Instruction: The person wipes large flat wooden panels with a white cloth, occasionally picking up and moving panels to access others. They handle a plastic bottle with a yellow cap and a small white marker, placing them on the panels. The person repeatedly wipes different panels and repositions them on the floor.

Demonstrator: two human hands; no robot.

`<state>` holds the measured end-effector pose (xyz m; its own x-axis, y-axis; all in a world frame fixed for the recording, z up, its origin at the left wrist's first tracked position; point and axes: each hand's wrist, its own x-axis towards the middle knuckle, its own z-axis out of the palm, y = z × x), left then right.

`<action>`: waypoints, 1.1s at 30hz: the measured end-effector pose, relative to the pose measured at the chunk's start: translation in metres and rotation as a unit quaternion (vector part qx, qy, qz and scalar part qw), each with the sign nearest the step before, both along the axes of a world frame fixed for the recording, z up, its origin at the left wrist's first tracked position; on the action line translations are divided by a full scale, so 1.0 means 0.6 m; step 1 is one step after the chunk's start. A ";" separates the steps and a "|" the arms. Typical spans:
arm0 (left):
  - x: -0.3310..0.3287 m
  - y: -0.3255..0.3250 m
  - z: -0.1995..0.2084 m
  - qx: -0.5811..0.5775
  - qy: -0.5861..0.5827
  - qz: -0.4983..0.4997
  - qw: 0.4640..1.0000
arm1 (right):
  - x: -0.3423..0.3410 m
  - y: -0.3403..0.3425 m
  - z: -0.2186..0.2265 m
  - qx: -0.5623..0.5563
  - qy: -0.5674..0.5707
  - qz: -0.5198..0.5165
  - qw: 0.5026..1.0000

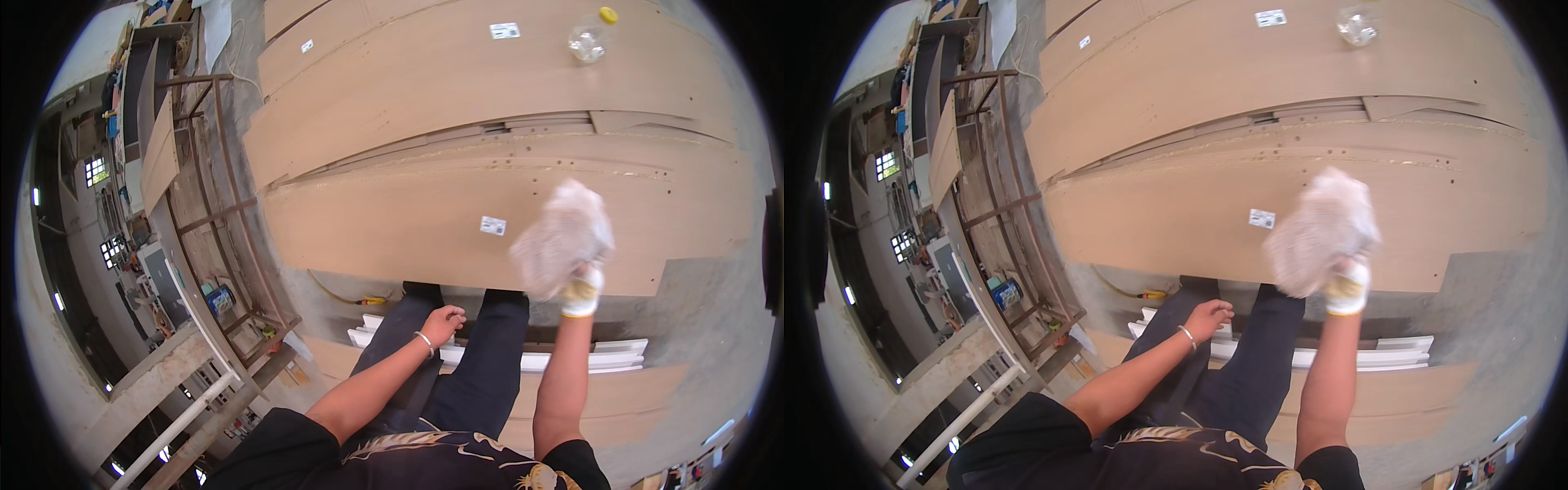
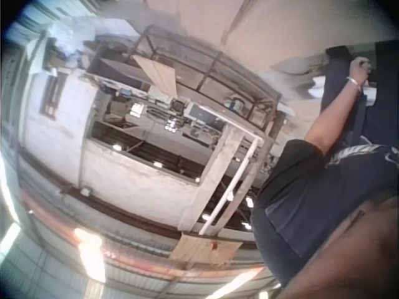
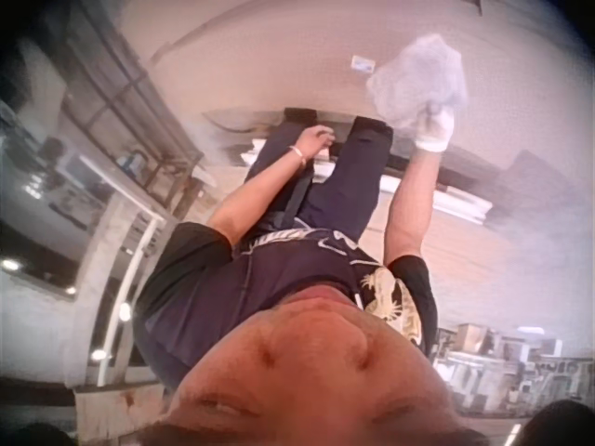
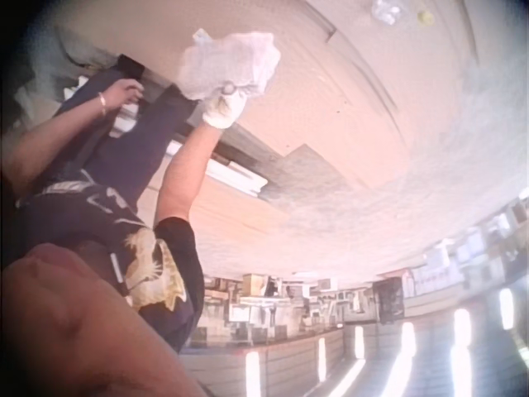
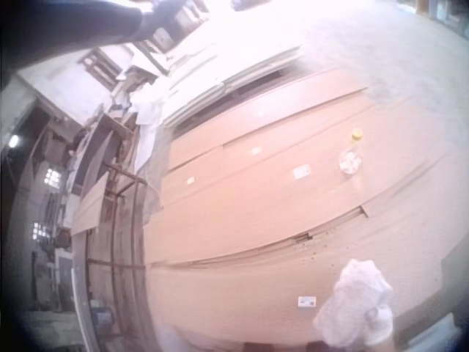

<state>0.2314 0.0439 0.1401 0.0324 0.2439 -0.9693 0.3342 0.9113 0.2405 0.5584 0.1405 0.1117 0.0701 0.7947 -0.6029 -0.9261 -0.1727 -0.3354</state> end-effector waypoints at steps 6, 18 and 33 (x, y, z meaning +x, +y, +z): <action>-0.154 -0.016 0.006 0.071 0.040 0.029 0.996 | -0.335 0.003 0.089 0.063 0.172 0.174 0.968; -0.461 0.112 -0.172 0.313 0.213 -0.239 0.894 | -0.472 -0.285 0.003 -0.201 0.148 0.001 0.968; 0.069 0.212 -0.030 0.596 -0.025 -0.415 0.687 | -0.229 -0.213 -0.018 -0.091 0.199 -0.221 0.950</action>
<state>0.2727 0.1712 0.1224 0.6663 0.7403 -0.0894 0.5834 -0.4428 0.6808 0.4212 0.0128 0.1008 0.1117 0.6203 -0.7763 -0.9688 0.2418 0.0538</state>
